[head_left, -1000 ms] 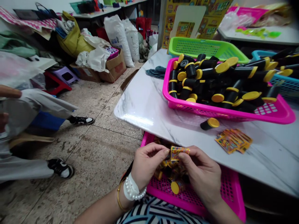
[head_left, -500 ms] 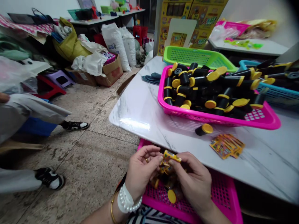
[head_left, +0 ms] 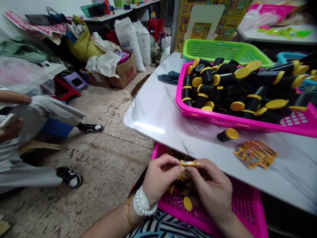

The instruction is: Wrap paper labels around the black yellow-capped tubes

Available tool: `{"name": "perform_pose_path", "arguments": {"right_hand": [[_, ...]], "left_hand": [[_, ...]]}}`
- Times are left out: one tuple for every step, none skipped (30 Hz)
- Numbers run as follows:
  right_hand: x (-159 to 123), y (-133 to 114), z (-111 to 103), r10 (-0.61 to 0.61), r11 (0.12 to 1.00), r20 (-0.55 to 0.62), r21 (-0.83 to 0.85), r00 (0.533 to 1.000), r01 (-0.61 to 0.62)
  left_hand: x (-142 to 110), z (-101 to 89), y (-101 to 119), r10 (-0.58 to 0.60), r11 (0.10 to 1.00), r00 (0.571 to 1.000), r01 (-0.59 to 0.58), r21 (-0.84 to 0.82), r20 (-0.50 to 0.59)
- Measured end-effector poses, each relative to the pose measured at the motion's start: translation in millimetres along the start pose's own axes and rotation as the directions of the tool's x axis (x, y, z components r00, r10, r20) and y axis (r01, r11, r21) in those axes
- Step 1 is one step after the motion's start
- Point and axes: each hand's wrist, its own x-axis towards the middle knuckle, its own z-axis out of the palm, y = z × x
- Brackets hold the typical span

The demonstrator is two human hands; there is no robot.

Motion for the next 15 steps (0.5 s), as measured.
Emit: {"name": "perform_pose_path", "arguments": {"right_hand": [[1,-1,1,-0.014,1.0,0.004,-0.005,1.0,0.014],[2,-2,3,-0.028,1.0,0.01,-0.012,1.0,0.029],[2,-3,4,-0.041,0.999,0.018,-0.02,0.999,0.041],[3,-4,5,-0.049,0.998,0.028,-0.029,0.998,0.05],[4,-6,5,-0.055,0.998,0.044,-0.039,0.998,0.056],[6,-8,3,-0.063,0.997,0.077,-0.05,0.995,0.067],[8,-10,-1,-0.072,0.995,0.125,-0.063,0.99,0.08],[11,-14,-8,-0.079,0.992,0.165,-0.083,0.983,0.094],[15,-17,-17,-0.095,0.986,0.178,-0.118,0.979,0.117],[20,-20,-28,-0.119,0.973,0.154,-0.178,0.981,0.146],[27,-22,-40,-0.147,0.948,0.081,-0.272,0.986,0.164],[35,-23,-51,-0.212,0.897,-0.025,-0.403,0.977,0.184],[45,-22,-62,-0.274,0.811,-0.111,-0.56,0.955,0.167],[54,-19,-70,-0.296,0.706,-0.11,-0.695,0.949,0.139],[64,-15,-76,-0.283,0.597,-0.087,-0.795,0.955,0.105]], "left_hand": [[0,0.5,0,-0.023,0.999,1.0,0.024,-0.023,0.016],[0,0.6,0,-0.045,0.998,0.999,0.046,-0.036,0.028],[0,0.4,0,-0.063,0.997,0.997,0.065,-0.039,0.036],[0,-0.2,-1,-0.081,0.996,0.996,0.082,-0.035,0.04],[1,-1.1,-2,-0.098,0.995,0.994,0.099,-0.03,0.038],[2,-2.2,-3,-0.113,0.993,0.993,0.114,-0.026,0.031],[3,-3.4,-4,-0.126,0.992,0.992,0.126,-0.026,0.021],[4,-4.4,-5,-0.137,0.99,0.991,0.137,-0.029,0.012],[5,-5.1,-5,-0.148,0.988,0.989,0.148,-0.035,0.007],[6,-5.4,-6,-0.159,0.986,0.987,0.159,-0.043,0.007],[6,-5.2,-6,-0.173,0.983,0.985,0.173,-0.054,0.011],[6,-4.5,-6,-0.19,0.979,0.982,0.191,-0.067,0.02],[6,-3.4,-5,-0.211,0.974,0.977,0.213,-0.078,0.035],[6,-2.0,-4,-0.236,0.967,0.97,0.24,-0.087,0.056],[6,-0.5,-3,-0.264,0.958,0.961,0.272,-0.096,0.082]]}}
